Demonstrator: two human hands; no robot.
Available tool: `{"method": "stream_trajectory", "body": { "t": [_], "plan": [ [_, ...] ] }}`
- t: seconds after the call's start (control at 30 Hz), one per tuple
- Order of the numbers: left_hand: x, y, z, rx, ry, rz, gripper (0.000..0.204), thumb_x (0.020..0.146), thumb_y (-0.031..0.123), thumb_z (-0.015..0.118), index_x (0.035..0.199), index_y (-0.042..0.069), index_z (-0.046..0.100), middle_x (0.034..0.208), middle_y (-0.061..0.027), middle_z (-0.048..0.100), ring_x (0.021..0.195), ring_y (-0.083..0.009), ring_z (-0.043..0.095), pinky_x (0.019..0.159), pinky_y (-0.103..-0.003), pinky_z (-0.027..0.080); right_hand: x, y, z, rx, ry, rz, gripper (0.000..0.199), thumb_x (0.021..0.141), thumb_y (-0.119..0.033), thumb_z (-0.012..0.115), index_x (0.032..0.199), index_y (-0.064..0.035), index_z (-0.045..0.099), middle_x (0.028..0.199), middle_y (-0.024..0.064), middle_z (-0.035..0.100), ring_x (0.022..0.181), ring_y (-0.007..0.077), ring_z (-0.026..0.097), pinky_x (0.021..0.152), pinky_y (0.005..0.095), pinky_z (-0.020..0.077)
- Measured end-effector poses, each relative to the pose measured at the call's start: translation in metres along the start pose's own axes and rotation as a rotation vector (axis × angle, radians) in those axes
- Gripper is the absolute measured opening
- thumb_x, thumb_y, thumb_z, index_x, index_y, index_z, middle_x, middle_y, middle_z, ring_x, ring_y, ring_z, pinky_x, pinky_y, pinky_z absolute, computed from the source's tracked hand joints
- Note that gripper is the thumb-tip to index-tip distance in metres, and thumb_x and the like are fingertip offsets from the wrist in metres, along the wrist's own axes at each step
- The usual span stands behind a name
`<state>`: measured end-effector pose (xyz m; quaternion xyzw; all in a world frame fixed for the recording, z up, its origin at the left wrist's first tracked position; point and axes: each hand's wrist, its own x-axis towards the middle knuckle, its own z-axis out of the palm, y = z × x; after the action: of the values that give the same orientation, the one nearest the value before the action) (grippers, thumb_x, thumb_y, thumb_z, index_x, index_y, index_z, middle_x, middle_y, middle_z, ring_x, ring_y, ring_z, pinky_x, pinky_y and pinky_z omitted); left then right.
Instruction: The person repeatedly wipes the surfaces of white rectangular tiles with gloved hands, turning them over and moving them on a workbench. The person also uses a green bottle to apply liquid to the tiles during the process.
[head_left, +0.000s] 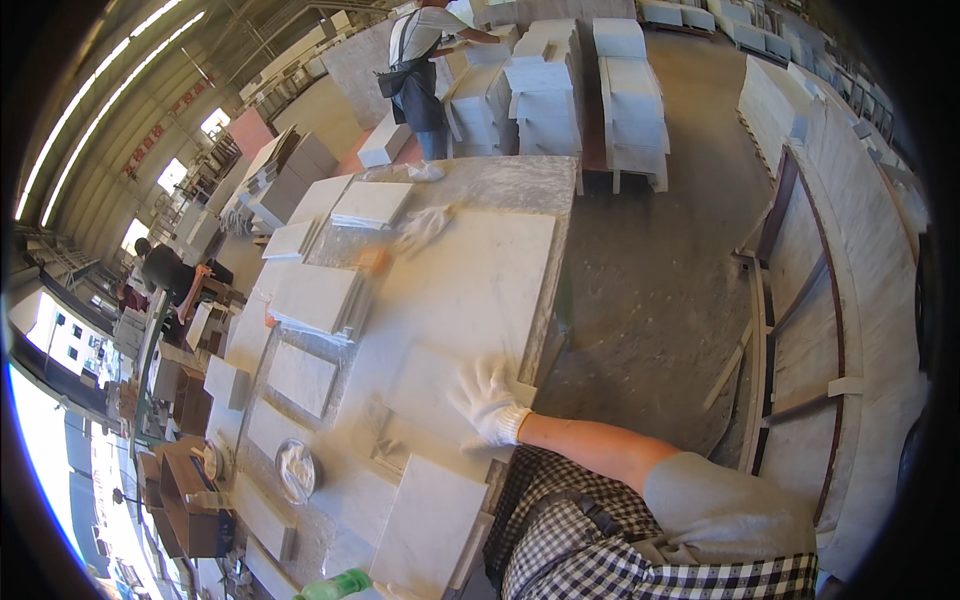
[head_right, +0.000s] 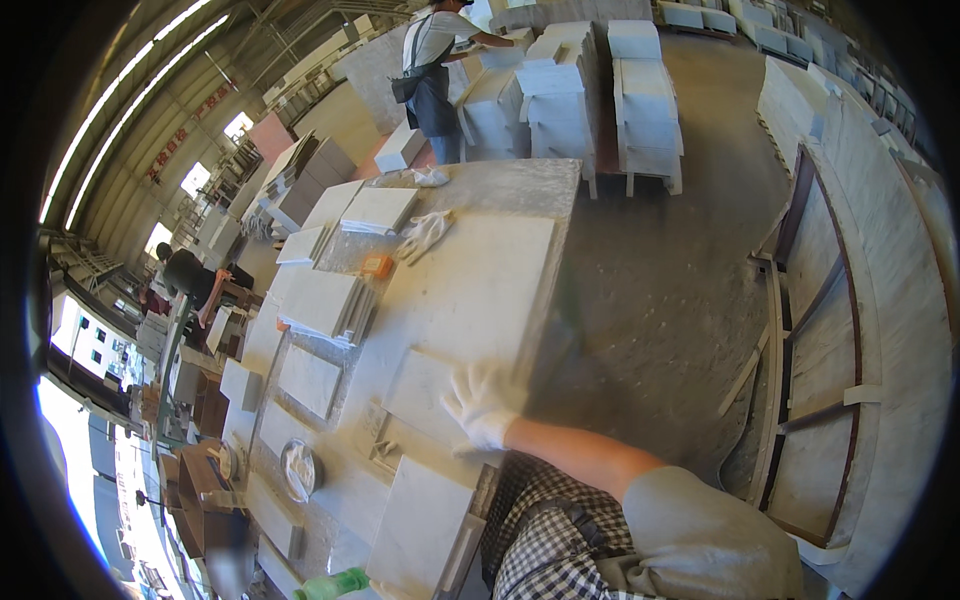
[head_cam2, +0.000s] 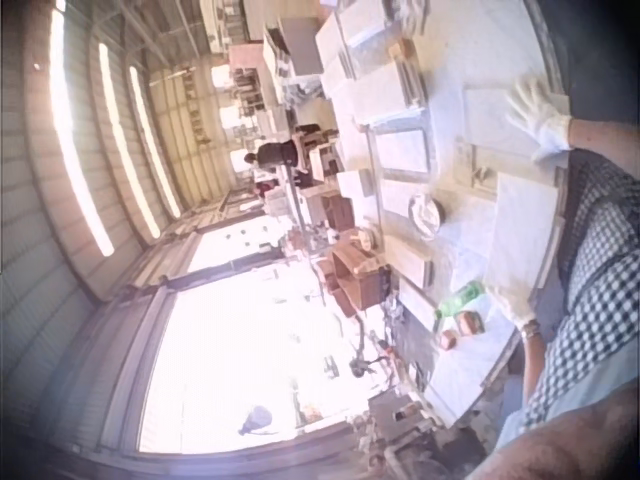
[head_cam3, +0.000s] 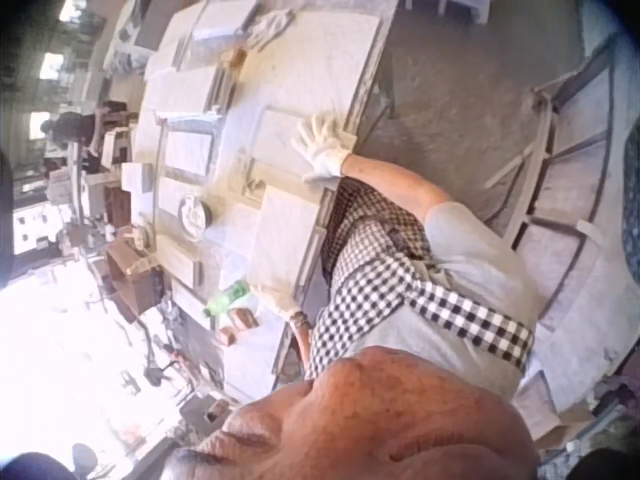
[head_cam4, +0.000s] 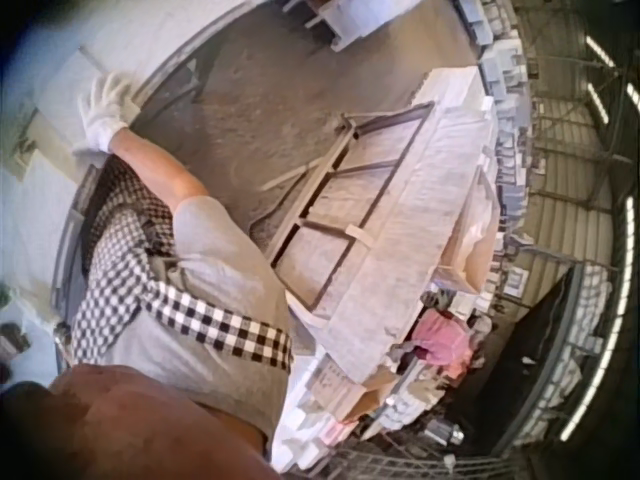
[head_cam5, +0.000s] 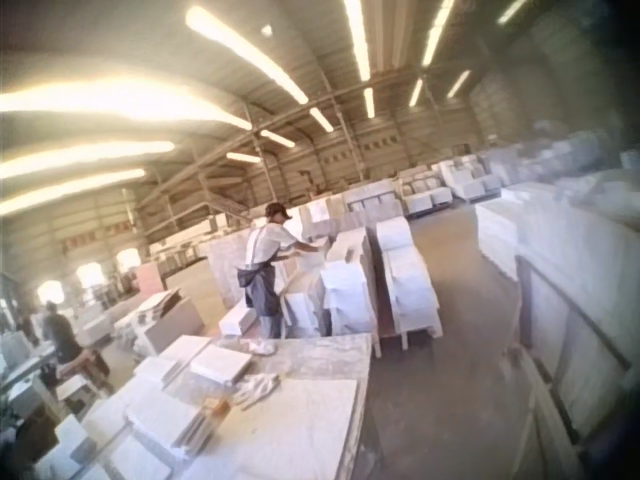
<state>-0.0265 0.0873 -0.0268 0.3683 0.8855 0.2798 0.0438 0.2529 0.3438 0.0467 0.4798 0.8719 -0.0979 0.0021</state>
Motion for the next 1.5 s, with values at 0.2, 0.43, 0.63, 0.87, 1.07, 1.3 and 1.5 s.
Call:
{"method": "stream_trajectory", "body": {
  "t": [0.2,0.43,0.63,0.87,1.07,1.3,1.5],
  "plan": [
    [0.008,0.019,0.000,0.135,-0.047,0.001,0.063,0.107,0.040,0.042,0.156,0.001,0.033,0.158,-0.0265,0.037,0.146,-0.0344,0.037,0.122,-0.049,0.025,0.016,0.024,0.002,0.071,-0.040,-0.158,0.098,0.087,-0.070,0.058,0.157,-0.0068,0.035,0.164,0.0263,0.023,0.150,0.0507,0.015,0.113,0.0681,0.0214],
    [0.017,0.032,-0.010,0.223,-0.107,-0.007,0.063,0.108,0.040,0.041,0.157,0.001,0.032,0.158,-0.0265,0.037,0.145,-0.0338,0.038,0.122,-0.048,0.025,0.088,0.111,0.003,0.176,-0.165,-0.259,0.084,0.093,-0.069,0.049,0.158,-0.0172,0.036,0.167,0.0171,0.022,0.154,0.0452,0.013,0.120,0.0690,0.0087],
    [0.008,0.035,-0.024,0.195,-0.141,-0.126,0.062,0.108,0.040,0.040,0.157,0.001,0.032,0.157,-0.0265,0.037,0.145,-0.0334,0.038,0.122,-0.048,0.025,0.161,0.270,-0.028,-0.042,0.193,0.894,0.089,0.092,-0.073,0.044,0.158,-0.0134,0.034,0.167,0.0233,0.019,0.153,0.0494,0.010,0.114,0.0740,0.0131],
    [-0.029,0.035,-0.059,0.136,-0.136,-0.289,0.062,0.109,0.039,0.039,0.157,0.001,0.031,0.157,-0.0266,0.037,0.144,-0.0328,0.039,0.122,-0.047,0.025,0.202,0.163,-0.013,-0.013,0.070,0.124,0.083,0.094,-0.058,0.060,0.155,-0.0061,0.037,0.161,0.0305,0.027,0.147,0.0527,0.025,0.115,0.0661,0.0232],
    [-0.046,0.044,-0.079,-0.040,-0.124,-0.452,0.061,0.110,0.038,0.038,0.159,0.003,0.029,0.156,-0.0254,0.039,0.143,-0.0325,0.040,0.122,-0.043,0.026,0.231,-0.015,0.009,0.005,-0.475,-0.832,0.083,0.098,-0.068,0.041,0.160,-0.0131,0.029,0.169,0.0106,0.021,0.156,0.0341,0.013,0.123,0.0603,0.0084],
    [-0.027,0.061,-0.055,0.094,-0.128,-0.402,0.059,0.110,0.038,0.038,0.158,0.004,0.031,0.154,-0.0230,0.042,0.139,-0.0322,0.043,0.117,-0.043,0.031,0.236,0.163,-0.017,-0.093,-0.258,0.120,0.085,0.092,-0.065,0.053,0.159,-0.0170,0.033,0.166,0.0158,0.027,0.153,0.0421,0.018,0.119,0.0671,0.0111],
    [-0.018,0.065,-0.052,0.213,-0.124,-0.373,0.059,0.109,0.039,0.039,0.156,0.004,0.034,0.153,-0.0213,0.044,0.135,-0.0319,0.046,0.112,-0.045,0.037,0.177,0.279,-0.043,-0.208,0.186,0.989,0.090,0.091,-0.062,0.055,0.158,-0.0059,0.031,0.165,0.0209,0.025,0.152,0.0454,0.017,0.117,0.0653,0.0192]
  ]
}}
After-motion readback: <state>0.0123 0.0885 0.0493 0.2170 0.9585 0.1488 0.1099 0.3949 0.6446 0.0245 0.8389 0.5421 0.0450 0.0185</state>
